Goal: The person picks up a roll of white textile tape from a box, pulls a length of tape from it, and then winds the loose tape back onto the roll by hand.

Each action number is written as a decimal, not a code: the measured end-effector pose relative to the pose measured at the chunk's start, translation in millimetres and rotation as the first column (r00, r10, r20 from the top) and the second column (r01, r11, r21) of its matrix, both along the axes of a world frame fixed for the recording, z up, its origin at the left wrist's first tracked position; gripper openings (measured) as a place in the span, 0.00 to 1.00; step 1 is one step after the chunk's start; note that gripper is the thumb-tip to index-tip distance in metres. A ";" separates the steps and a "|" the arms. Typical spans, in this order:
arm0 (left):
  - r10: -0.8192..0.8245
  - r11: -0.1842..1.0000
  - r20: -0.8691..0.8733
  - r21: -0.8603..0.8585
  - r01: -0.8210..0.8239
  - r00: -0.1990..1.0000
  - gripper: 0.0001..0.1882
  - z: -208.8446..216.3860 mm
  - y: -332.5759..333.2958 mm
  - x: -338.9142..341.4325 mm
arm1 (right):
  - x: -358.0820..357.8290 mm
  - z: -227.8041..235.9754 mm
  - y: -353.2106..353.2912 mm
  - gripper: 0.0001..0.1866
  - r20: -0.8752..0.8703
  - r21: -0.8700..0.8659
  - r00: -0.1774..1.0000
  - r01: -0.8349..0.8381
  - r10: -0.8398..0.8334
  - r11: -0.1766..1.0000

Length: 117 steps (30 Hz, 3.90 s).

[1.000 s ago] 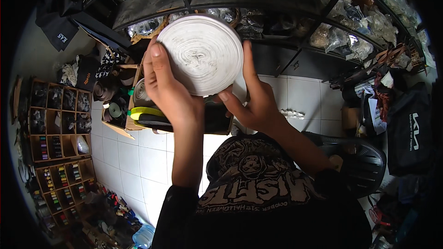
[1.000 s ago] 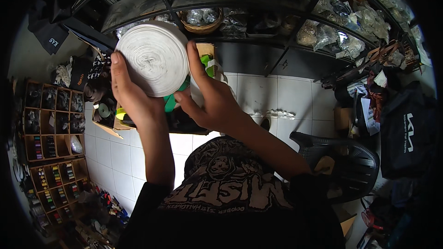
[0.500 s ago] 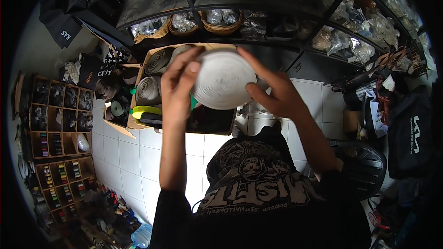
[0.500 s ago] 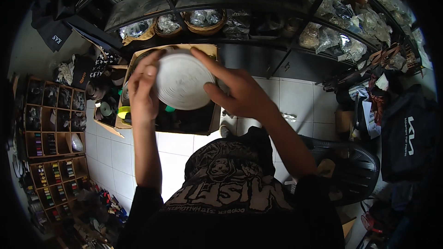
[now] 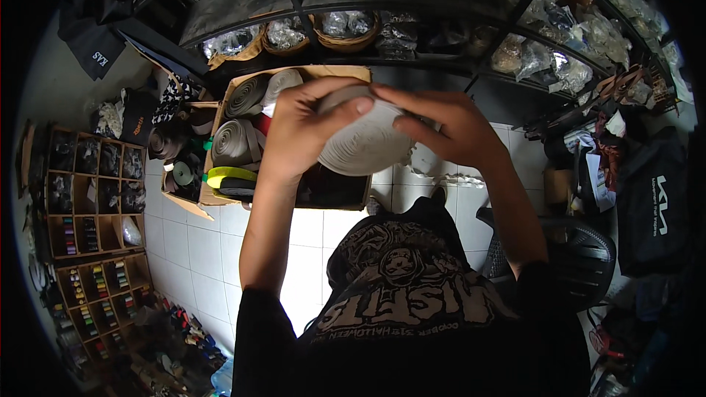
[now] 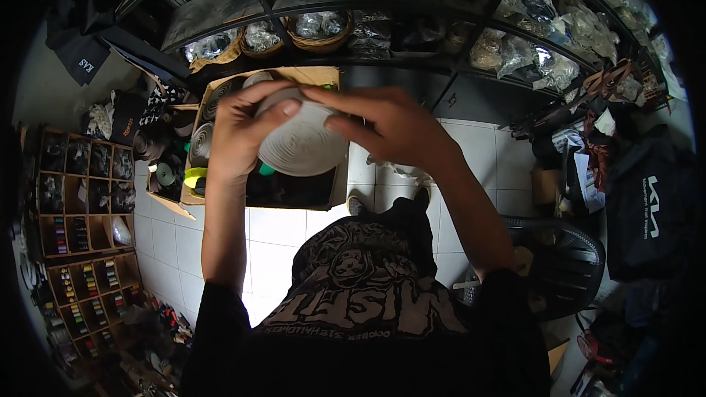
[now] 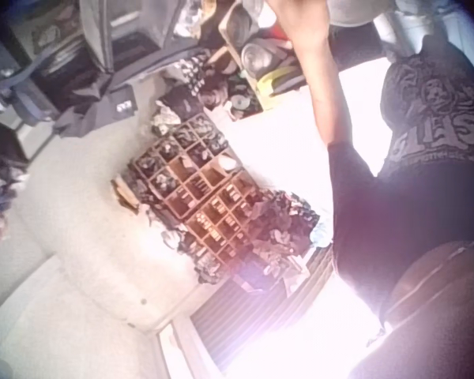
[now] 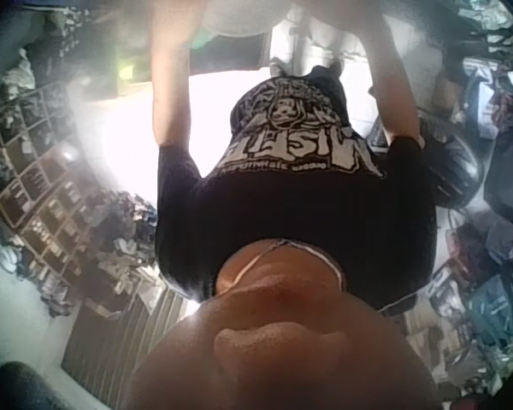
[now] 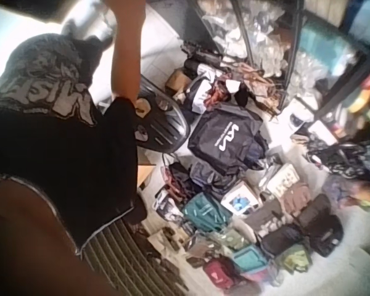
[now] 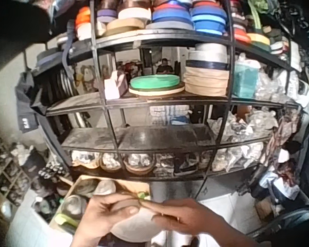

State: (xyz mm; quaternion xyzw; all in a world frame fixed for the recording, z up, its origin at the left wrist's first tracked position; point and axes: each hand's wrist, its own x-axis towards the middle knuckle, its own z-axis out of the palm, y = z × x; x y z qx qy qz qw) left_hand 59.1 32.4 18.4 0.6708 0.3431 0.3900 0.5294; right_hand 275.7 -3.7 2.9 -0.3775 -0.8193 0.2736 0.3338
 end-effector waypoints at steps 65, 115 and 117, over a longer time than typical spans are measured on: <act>0.131 0.940 -0.090 0.327 -0.095 0.987 0.19 -1.3 -19.9 -19.3 | 24.0 13.3 -18.2 0.20 0.068 0.072 0.997 0.016 -0.020 0.997; 0.158 0.976 -0.038 0.157 -0.150 0.987 0.16 9.7 -0.5 -13.5 | -21.6 -9.8 -0.4 0.30 -0.139 0.050 0.984 0.122 -0.114 0.991; 0.156 0.973 -0.030 0.174 -0.149 0.987 0.16 13.0 -1.2 -20.4 | -17.5 -9.2 1.0 0.25 -0.141 0.055 0.983 0.129 -0.120 0.990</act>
